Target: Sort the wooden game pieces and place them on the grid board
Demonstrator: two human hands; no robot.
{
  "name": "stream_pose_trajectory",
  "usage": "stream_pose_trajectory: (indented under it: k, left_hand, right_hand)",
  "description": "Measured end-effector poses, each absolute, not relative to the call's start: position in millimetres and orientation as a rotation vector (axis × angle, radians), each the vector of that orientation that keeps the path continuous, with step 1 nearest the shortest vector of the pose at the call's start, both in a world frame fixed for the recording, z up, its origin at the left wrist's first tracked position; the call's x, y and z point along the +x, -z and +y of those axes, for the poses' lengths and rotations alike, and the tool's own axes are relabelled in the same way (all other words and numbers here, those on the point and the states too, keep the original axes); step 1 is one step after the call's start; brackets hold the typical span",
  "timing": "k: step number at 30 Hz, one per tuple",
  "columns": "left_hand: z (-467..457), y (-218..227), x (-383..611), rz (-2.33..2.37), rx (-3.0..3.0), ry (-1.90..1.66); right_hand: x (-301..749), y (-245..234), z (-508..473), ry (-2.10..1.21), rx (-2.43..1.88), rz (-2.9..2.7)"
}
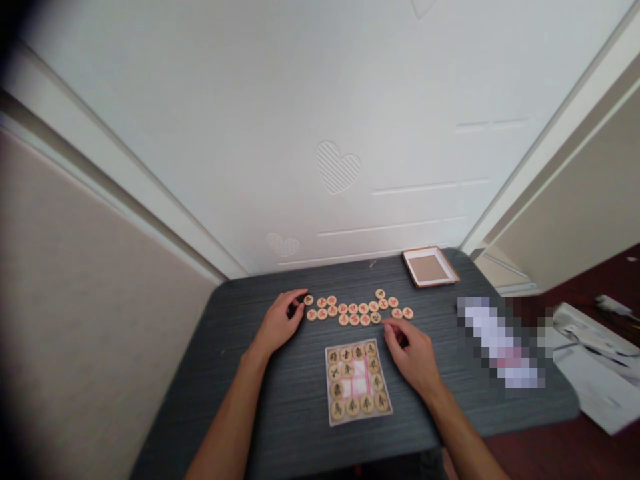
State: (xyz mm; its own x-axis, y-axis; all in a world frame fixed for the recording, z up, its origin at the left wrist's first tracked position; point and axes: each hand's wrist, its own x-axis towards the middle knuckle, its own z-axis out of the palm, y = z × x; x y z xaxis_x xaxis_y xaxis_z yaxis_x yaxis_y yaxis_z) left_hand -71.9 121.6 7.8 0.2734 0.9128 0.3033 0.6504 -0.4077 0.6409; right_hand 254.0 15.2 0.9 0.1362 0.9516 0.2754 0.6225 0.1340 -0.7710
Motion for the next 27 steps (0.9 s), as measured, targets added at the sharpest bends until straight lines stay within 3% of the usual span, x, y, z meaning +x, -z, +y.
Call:
stream_pose_trajectory:
  k: [13,20,27]
  left_hand:
    - [116.0,-21.7,-68.7,1.567,2.068,-1.068]
    - [44.7,-45.4,-50.5,1.373,1.826,-1.148]
    - [-12.1,-27.4,-12.2,1.339,1.436,-1.091]
  right_hand:
    - [256.5,-0.9,13.4,-0.527,-1.564,-1.523]
    - [257.3,0.8,14.6,-0.533,-1.525,-1.522]
    - [257.6,-0.6,14.3,-0.538,-1.517,-1.501]
